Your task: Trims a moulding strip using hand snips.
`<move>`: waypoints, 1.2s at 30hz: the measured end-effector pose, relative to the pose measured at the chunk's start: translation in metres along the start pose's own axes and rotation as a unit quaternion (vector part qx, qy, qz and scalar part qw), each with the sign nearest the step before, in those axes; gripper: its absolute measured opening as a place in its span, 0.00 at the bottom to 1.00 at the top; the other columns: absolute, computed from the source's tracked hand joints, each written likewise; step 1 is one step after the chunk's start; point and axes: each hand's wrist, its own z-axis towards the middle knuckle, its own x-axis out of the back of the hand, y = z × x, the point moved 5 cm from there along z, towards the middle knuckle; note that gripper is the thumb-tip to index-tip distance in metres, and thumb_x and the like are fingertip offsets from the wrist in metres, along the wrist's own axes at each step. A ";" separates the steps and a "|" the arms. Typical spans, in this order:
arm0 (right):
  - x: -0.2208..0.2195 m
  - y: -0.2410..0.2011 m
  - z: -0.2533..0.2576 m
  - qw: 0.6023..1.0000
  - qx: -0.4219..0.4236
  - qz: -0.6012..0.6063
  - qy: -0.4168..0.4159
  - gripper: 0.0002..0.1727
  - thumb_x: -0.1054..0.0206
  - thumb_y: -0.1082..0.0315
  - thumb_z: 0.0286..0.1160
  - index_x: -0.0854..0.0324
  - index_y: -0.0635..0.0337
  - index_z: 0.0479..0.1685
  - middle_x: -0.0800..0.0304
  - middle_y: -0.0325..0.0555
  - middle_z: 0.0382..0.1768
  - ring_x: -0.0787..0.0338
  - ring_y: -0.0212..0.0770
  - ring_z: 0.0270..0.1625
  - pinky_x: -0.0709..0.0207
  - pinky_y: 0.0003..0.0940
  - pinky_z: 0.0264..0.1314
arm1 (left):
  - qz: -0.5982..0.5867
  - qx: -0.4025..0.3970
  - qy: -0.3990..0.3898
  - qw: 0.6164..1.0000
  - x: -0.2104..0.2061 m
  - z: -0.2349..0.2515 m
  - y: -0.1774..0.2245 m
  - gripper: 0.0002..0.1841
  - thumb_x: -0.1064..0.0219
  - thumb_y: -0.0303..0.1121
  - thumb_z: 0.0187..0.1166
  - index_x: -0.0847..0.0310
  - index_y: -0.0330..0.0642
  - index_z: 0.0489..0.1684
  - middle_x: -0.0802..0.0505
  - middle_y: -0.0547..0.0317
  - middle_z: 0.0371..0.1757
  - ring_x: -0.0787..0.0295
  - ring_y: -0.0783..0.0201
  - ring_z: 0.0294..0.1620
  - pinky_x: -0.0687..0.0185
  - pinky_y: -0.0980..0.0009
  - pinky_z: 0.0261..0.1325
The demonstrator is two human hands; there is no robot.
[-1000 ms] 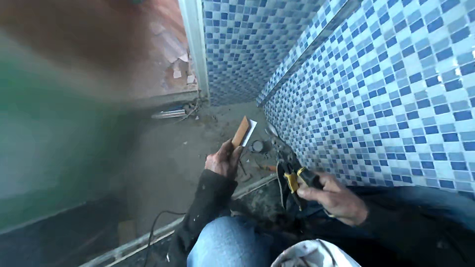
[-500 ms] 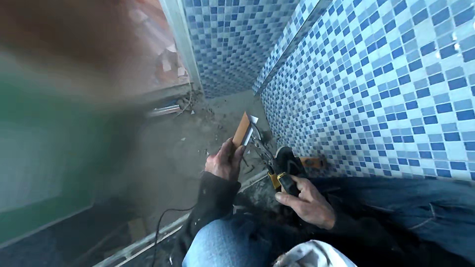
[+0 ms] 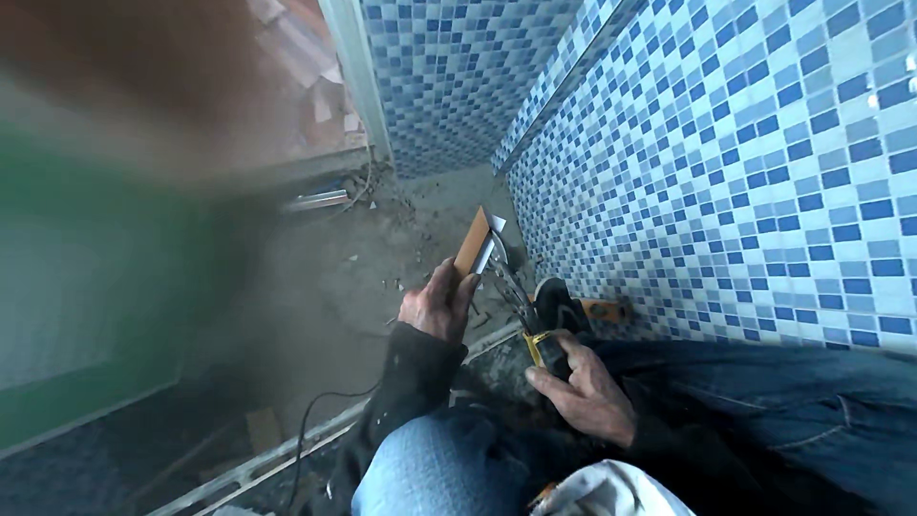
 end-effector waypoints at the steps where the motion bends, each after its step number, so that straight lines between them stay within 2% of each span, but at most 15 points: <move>1: -0.003 0.001 -0.001 1.000 0.000 0.000 0.012 0.24 0.30 0.60 0.71 0.20 0.68 0.61 0.12 0.49 0.51 0.12 0.29 0.50 0.17 0.24 0.57 | -0.003 0.000 -0.002 1.000 -0.001 0.000 -0.001 0.24 0.34 0.48 0.82 0.13 0.37 0.64 0.06 0.49 0.28 0.10 0.55 0.21 0.13 0.52 0.28; 6: -0.011 0.003 -0.001 0.999 0.016 0.023 0.029 0.24 0.30 0.60 0.72 0.18 0.70 0.61 0.12 0.51 0.53 0.13 0.31 0.52 0.18 0.26 0.59 | -0.015 -0.001 -0.009 1.000 -0.003 -0.001 -0.004 0.23 0.34 0.48 0.83 0.13 0.38 0.62 0.07 0.51 0.27 0.12 0.57 0.20 0.14 0.54 0.26; 10: -0.012 0.004 0.002 0.999 0.009 0.011 0.035 0.22 0.31 0.59 0.73 0.17 0.68 0.58 0.11 0.49 0.49 0.12 0.30 0.50 0.18 0.26 0.57 | -0.033 0.010 -0.030 0.999 -0.004 -0.002 -0.005 0.24 0.34 0.48 0.83 0.14 0.36 0.62 0.08 0.50 0.26 0.13 0.57 0.19 0.14 0.53 0.26; 16: -0.015 0.008 0.002 0.998 0.029 0.002 0.056 0.23 0.31 0.58 0.73 0.17 0.68 0.58 0.11 0.52 0.53 0.12 0.33 0.55 0.18 0.27 0.62 | -0.041 -0.003 -0.024 0.999 -0.006 -0.002 -0.008 0.23 0.35 0.49 0.83 0.13 0.36 0.60 0.09 0.52 0.24 0.14 0.60 0.16 0.15 0.56 0.23; 19: -0.014 0.007 0.004 0.998 0.028 0.017 0.045 0.23 0.31 0.60 0.73 0.17 0.68 0.60 0.11 0.51 0.55 0.11 0.31 0.55 0.18 0.25 0.62 | -0.036 0.003 -0.033 0.999 -0.006 -0.004 -0.007 0.24 0.35 0.49 0.83 0.13 0.36 0.61 0.08 0.51 0.25 0.13 0.59 0.17 0.14 0.55 0.24; 22: -0.013 0.009 0.004 0.998 0.032 0.020 0.042 0.22 0.31 0.60 0.73 0.16 0.68 0.58 0.11 0.51 0.54 0.11 0.31 0.55 0.18 0.26 0.61 | -0.039 0.002 -0.034 0.999 -0.006 -0.005 -0.006 0.24 0.35 0.48 0.83 0.13 0.34 0.60 0.08 0.50 0.24 0.14 0.59 0.17 0.14 0.57 0.24; 29: -0.014 0.014 0.004 0.998 0.038 -0.011 0.056 0.21 0.31 0.57 0.73 0.15 0.66 0.52 0.11 0.49 0.48 0.11 0.32 0.50 0.17 0.27 0.56 | -0.069 0.010 -0.048 0.996 -0.007 -0.007 -0.009 0.23 0.36 0.48 0.83 0.14 0.34 0.58 0.10 0.55 0.22 0.17 0.64 0.14 0.16 0.62 0.21; 33: -0.013 0.012 0.007 0.999 0.030 0.008 0.040 0.22 0.31 0.58 0.73 0.15 0.67 0.58 0.10 0.50 0.53 0.11 0.30 0.53 0.17 0.26 0.59 | -0.075 0.008 -0.055 0.996 -0.008 -0.009 -0.008 0.23 0.36 0.48 0.82 0.13 0.34 0.55 0.11 0.56 0.22 0.17 0.66 0.15 0.16 0.63 0.21; 36: -0.014 0.014 0.007 0.999 0.029 -0.002 0.042 0.22 0.31 0.57 0.73 0.15 0.66 0.56 0.11 0.50 0.51 0.11 0.31 0.51 0.17 0.26 0.58 | -0.079 0.012 -0.057 0.995 -0.010 -0.010 -0.009 0.23 0.36 0.47 0.83 0.13 0.33 0.55 0.11 0.56 0.21 0.17 0.66 0.14 0.16 0.63 0.21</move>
